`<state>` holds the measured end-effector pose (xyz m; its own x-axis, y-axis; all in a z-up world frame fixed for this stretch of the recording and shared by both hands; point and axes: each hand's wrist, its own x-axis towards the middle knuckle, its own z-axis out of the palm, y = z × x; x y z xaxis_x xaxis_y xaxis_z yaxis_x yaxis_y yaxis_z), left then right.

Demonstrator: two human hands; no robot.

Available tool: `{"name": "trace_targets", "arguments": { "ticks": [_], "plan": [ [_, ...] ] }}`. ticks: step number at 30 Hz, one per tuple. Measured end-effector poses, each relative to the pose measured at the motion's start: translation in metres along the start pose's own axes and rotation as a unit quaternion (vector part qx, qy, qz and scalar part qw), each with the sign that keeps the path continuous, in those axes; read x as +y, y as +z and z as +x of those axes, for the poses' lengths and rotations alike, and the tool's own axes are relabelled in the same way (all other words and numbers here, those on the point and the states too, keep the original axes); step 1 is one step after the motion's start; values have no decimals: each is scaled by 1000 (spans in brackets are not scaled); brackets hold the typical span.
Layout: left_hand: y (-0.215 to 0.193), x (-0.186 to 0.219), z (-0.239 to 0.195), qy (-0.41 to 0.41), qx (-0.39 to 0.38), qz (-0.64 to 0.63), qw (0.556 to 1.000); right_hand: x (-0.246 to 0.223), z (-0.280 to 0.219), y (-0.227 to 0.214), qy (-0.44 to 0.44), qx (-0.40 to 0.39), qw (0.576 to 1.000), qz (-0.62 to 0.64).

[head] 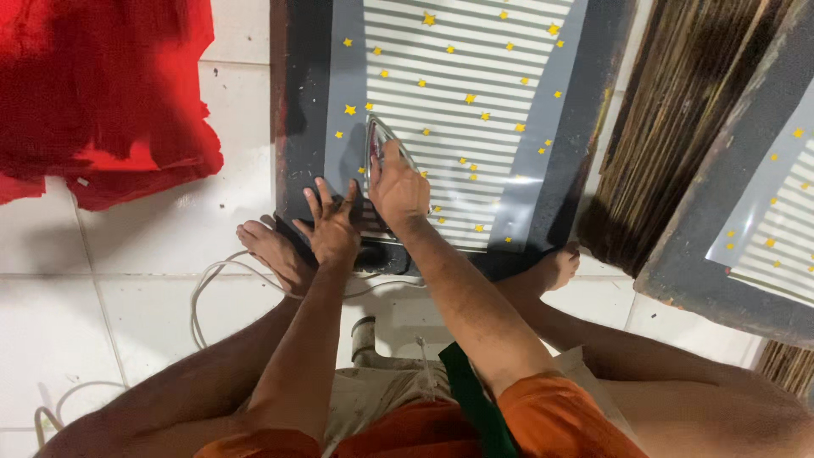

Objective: The person irons a striped shirt with yellow stars that is laid out on a flat surface. They use an electric iron to smooth the fabric, moving it back and forth across the shirt. The person briefly lifts the shirt to adjust its position before continuing to iron.

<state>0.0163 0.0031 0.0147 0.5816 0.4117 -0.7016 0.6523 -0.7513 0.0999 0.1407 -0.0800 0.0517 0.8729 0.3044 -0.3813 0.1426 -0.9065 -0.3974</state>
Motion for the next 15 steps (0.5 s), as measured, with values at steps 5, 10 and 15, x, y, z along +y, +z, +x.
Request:
{"name": "trace_targets", "arguments": {
  "ticks": [5,10,15],
  "plan": [
    [9,-4,-4,26,70,24,997,16,-9,-25,-21,-13,999,-26],
    [5,-3,-7,37,74,-15,996,49,-2,-54,15,-7,1000,-19],
    [17,-7,-3,40,97,-18,994,79,5,-78,104,-25,993,-42]
  ]
}}
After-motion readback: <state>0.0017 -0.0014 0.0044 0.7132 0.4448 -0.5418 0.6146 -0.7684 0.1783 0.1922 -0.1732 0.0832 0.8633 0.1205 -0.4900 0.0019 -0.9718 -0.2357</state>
